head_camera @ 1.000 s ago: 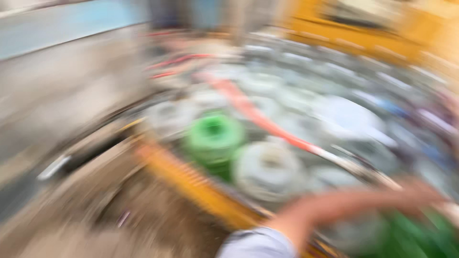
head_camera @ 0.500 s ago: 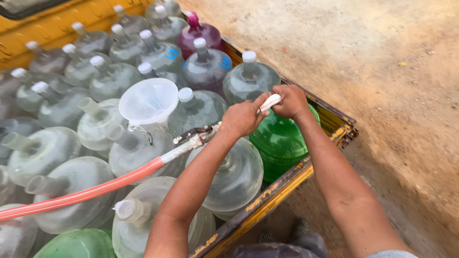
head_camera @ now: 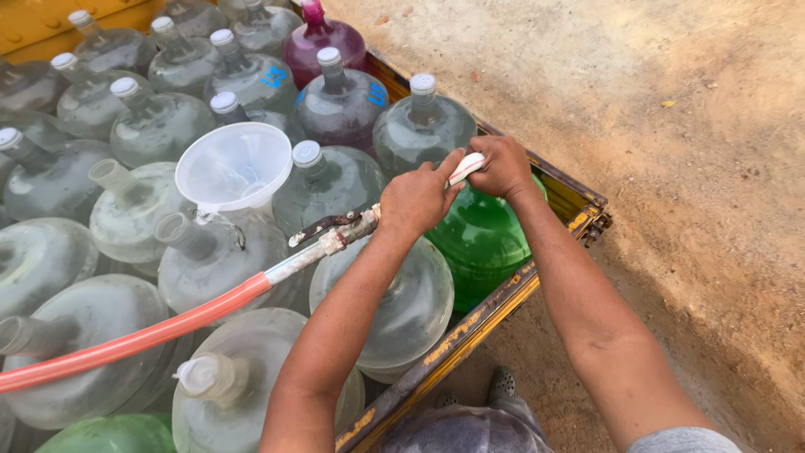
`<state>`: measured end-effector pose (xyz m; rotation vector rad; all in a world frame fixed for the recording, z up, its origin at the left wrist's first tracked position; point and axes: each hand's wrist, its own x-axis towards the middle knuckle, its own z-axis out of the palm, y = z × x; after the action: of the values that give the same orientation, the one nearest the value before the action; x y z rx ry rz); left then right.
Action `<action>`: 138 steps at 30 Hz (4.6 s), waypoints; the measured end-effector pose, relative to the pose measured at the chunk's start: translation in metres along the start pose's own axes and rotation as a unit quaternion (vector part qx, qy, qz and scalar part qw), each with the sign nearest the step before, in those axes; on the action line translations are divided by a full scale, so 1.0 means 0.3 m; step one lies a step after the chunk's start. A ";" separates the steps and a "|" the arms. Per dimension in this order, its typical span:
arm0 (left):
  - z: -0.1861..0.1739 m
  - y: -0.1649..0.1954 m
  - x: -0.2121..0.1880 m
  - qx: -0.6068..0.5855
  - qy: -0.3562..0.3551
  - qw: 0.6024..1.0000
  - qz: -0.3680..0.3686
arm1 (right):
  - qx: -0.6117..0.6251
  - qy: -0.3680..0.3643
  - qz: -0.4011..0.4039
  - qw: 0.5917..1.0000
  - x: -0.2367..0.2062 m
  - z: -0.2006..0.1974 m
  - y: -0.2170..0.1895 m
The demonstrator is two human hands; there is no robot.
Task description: The person fills large plastic water containers from a hose. They place the hose nozzle into the opening of each container, hold it steady while water flows, then move to the next container. The containers are arranged in the back of a yellow truck.
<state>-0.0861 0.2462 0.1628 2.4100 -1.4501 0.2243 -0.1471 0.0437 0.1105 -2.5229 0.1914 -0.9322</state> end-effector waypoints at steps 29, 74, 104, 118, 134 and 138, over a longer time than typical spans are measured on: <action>0.006 0.003 0.012 0.011 -0.007 1.000 -0.005 | -0.013 0.012 0.025 1.000 0.008 0.010 -0.004; 0.034 -0.003 0.016 0.019 0.003 1.000 0.002 | -0.024 0.009 0.016 1.000 0.013 -0.001 -0.007; 0.030 -0.002 0.013 0.014 0.008 1.000 0.001 | -0.030 0.005 0.015 0.999 0.007 0.016 0.016; 0.027 -0.002 0.009 0.008 0.012 1.000 0.002 | -0.029 -0.004 0.034 0.999 0.006 0.018 0.016; 0.024 0.000 0.009 0.002 0.008 1.000 0.000 | -0.030 0.001 0.027 0.999 0.007 0.017 0.015; 0.024 0.001 0.007 0.001 0.010 1.000 -0.001 | -0.028 0.006 0.025 0.999 0.008 0.012 0.007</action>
<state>-0.0855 0.2419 0.1569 2.4033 -1.4386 0.2488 -0.1430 0.0425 0.1084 -2.5522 0.2866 -0.9342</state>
